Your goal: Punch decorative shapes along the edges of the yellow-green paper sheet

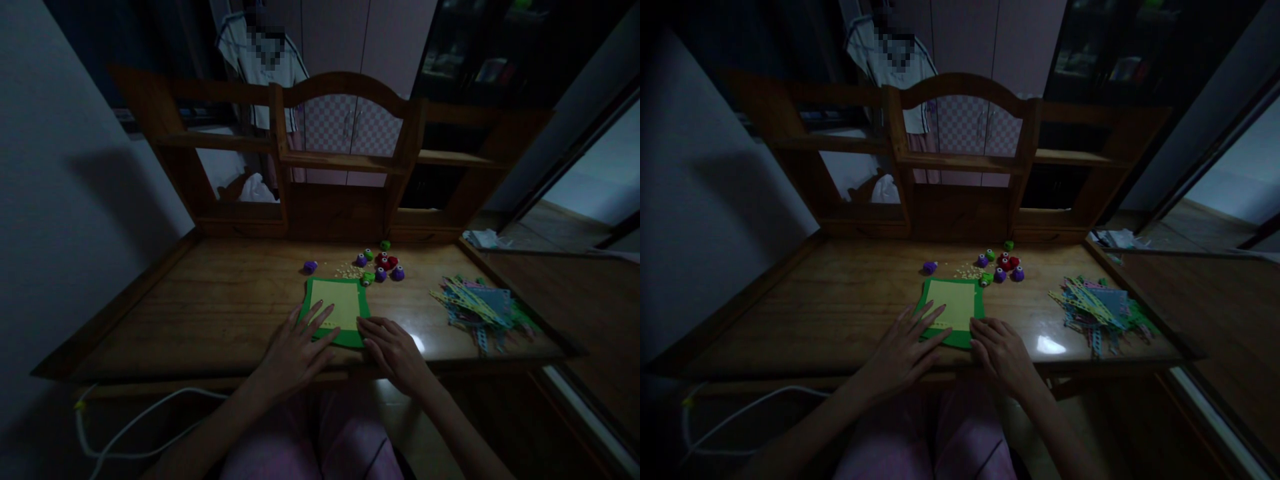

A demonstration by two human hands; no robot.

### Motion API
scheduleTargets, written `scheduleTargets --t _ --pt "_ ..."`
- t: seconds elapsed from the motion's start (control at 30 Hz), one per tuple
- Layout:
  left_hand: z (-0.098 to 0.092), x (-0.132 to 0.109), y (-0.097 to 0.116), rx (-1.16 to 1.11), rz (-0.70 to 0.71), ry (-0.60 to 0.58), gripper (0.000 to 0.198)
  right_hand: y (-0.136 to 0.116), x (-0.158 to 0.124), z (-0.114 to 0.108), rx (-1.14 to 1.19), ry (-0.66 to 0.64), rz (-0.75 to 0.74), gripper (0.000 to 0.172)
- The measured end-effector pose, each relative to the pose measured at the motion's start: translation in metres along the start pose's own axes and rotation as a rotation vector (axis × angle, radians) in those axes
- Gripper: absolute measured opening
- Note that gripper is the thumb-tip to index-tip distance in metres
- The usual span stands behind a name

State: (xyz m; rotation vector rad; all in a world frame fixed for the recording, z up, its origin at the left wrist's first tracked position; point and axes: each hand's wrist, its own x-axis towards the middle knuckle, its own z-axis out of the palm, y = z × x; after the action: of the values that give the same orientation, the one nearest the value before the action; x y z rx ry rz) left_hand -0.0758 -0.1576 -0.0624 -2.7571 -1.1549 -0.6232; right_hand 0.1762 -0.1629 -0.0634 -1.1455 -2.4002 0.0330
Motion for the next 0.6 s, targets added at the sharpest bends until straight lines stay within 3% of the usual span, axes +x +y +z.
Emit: scheduleTargets --t 0.33,0.6 --pt "-0.007 -0.035 -0.023 0.101 -0.072 0.018 0.044 0.001 0.002 0.003 0.021 -0.013 0.011 0.03" --pt "-0.003 -0.044 -0.022 0.115 -0.14 0.049 0.045 -0.006 0.011 0.0 -0.059 0.023 0.014 0.027"
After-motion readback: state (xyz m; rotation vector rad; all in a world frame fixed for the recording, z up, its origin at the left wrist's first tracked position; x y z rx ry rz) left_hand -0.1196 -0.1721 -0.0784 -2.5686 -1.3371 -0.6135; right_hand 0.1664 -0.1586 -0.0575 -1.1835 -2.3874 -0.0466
